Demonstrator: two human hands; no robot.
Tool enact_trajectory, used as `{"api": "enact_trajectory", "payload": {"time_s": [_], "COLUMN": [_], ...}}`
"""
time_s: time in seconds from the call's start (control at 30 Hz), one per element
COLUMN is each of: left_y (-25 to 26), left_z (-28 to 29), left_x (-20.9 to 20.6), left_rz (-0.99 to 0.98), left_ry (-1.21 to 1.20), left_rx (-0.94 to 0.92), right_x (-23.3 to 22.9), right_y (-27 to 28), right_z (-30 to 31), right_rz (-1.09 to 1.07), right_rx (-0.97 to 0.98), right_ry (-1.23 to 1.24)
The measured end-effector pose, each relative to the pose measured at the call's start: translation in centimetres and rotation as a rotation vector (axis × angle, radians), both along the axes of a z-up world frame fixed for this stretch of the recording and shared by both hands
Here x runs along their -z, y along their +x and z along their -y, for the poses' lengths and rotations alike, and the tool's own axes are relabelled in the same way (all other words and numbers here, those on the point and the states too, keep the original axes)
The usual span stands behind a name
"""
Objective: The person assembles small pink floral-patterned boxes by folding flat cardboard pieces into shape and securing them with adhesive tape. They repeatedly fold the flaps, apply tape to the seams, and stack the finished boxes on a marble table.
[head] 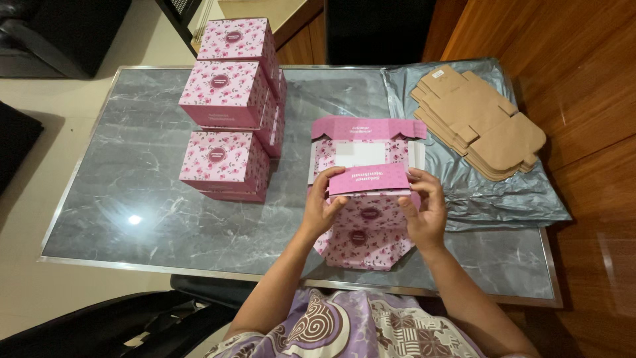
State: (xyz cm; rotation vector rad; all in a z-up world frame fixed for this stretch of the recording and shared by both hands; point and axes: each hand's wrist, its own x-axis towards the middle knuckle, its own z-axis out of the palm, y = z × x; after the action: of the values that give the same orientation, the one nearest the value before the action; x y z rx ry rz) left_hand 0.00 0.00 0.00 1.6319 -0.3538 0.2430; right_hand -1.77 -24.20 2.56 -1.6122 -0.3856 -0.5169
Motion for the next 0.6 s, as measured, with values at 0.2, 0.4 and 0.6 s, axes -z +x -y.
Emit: {"api": "enact_trajectory", "payload": {"time_s": [0.2,0.4,0.6], "left_y": [-0.4,-0.7,-0.9], "left_z": [0.3,-0.3,-0.6], "left_x": [-1.2,-1.7,-1.4], "left_rz": [0.041,0.021,0.056], "left_ry": [0.025,0.081,0.113], "left_rx": [-0.049,-0.035,-0.078], "right_x": [-0.7,-0.6,0.3], "right_y": [-0.2,-0.4,-0.6], "right_z": [0.3,0.3,0.2], "right_rz": [0.010,-0.020,-0.120], "right_rx": [0.074,0.037,-0.023], "right_ry": [0.021,0.108,0.249]}}
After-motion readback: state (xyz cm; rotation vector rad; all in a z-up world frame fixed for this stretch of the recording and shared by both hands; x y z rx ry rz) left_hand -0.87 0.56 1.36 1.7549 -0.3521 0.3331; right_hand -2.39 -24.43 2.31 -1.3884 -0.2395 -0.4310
